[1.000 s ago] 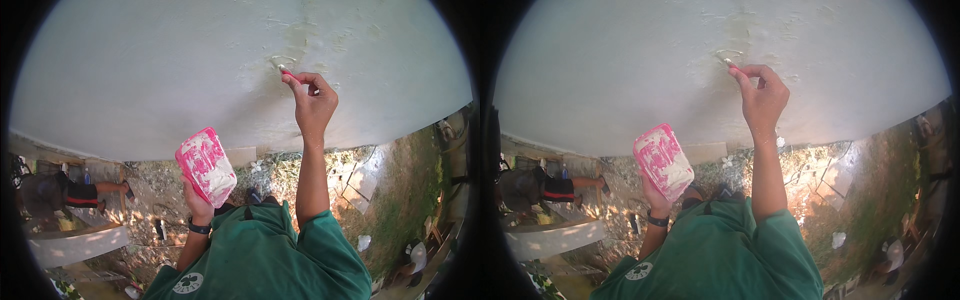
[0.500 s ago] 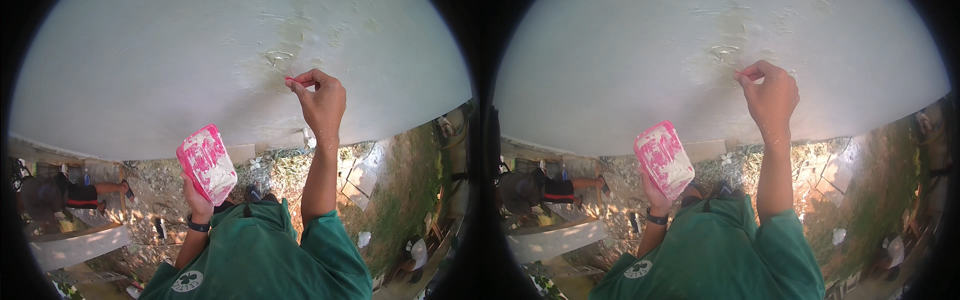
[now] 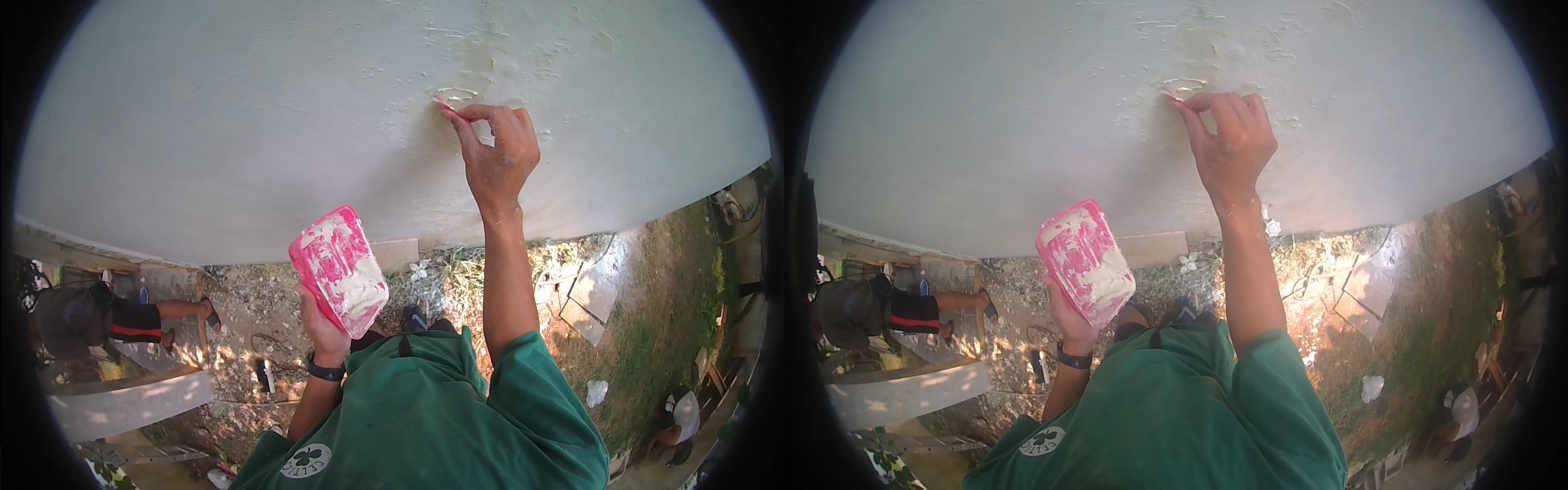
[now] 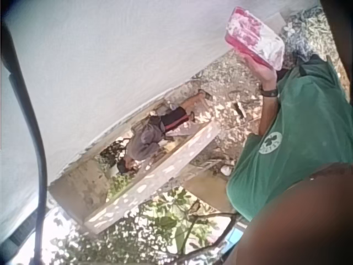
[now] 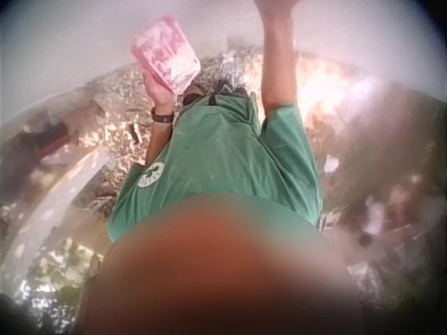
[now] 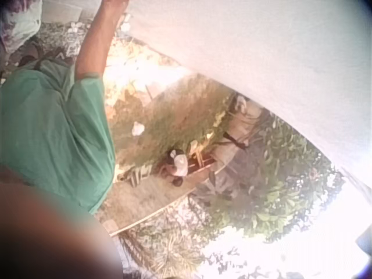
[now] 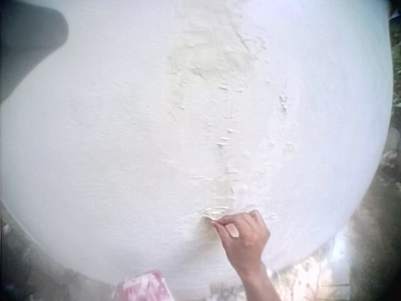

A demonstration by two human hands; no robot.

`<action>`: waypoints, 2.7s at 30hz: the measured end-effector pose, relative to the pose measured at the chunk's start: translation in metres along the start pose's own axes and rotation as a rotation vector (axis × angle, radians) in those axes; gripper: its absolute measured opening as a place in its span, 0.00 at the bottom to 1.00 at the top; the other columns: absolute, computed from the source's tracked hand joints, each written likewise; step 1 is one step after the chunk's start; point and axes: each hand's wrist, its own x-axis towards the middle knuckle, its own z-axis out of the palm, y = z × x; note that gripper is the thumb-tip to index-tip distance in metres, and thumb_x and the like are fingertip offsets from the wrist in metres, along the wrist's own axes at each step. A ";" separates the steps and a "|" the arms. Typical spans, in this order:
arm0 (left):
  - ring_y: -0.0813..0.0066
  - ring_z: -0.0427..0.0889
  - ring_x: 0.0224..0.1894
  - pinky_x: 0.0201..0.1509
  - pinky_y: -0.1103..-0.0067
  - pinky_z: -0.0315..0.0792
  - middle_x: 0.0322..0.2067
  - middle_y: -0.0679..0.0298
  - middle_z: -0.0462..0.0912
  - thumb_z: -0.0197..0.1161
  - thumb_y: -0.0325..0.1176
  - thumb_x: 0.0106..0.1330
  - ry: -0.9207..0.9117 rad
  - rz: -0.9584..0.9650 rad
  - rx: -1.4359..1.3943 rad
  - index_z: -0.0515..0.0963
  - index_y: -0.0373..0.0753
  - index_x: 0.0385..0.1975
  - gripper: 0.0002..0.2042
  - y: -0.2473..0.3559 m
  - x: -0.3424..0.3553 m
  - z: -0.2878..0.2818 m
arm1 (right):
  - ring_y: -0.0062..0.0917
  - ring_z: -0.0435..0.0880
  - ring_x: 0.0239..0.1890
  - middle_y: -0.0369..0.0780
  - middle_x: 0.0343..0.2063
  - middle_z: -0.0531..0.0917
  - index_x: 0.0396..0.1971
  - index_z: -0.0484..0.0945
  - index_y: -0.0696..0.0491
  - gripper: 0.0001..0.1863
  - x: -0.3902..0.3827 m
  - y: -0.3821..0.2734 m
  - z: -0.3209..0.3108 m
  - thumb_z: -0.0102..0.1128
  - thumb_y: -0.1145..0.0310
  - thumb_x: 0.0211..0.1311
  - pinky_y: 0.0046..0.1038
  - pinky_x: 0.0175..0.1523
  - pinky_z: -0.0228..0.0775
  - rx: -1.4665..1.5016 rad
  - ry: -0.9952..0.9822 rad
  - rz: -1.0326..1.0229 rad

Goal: The person applies white plaster to a vertical wall using a small pink plastic scraper. They repeatedly scoop plaster from a pink container and smooth it onto the wall surface, working on small patches at a time.

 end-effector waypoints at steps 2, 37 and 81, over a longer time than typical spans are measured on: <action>0.65 0.77 0.65 0.70 0.65 0.71 0.64 0.59 0.76 0.45 0.60 0.81 -0.016 0.008 -0.001 0.65 0.36 0.70 0.33 0.000 0.001 0.000 | 0.24 0.75 0.27 0.27 0.25 0.85 0.25 0.85 0.44 0.11 0.001 -0.001 0.004 0.83 0.67 0.46 0.26 0.29 0.67 -0.034 0.032 -0.010; 0.64 0.77 0.66 0.70 0.65 0.71 0.65 0.58 0.75 0.44 0.60 0.81 0.010 0.032 0.045 0.65 0.34 0.71 0.34 -0.003 0.003 0.000 | 0.24 0.85 0.30 0.34 0.26 0.90 0.30 0.92 0.49 0.10 0.015 -0.021 -0.040 0.81 0.59 0.54 0.29 0.39 0.72 -0.328 -0.224 0.506; 0.63 0.78 0.65 0.69 0.63 0.73 0.65 0.58 0.76 0.40 0.60 0.82 -0.381 -0.253 0.122 0.64 0.39 0.72 0.33 0.084 0.027 -0.028 | 0.12 0.78 0.26 0.36 0.25 0.86 0.33 0.82 0.60 0.14 -0.053 -0.069 -0.019 0.78 0.65 0.63 0.17 0.32 0.66 0.558 0.418 1.203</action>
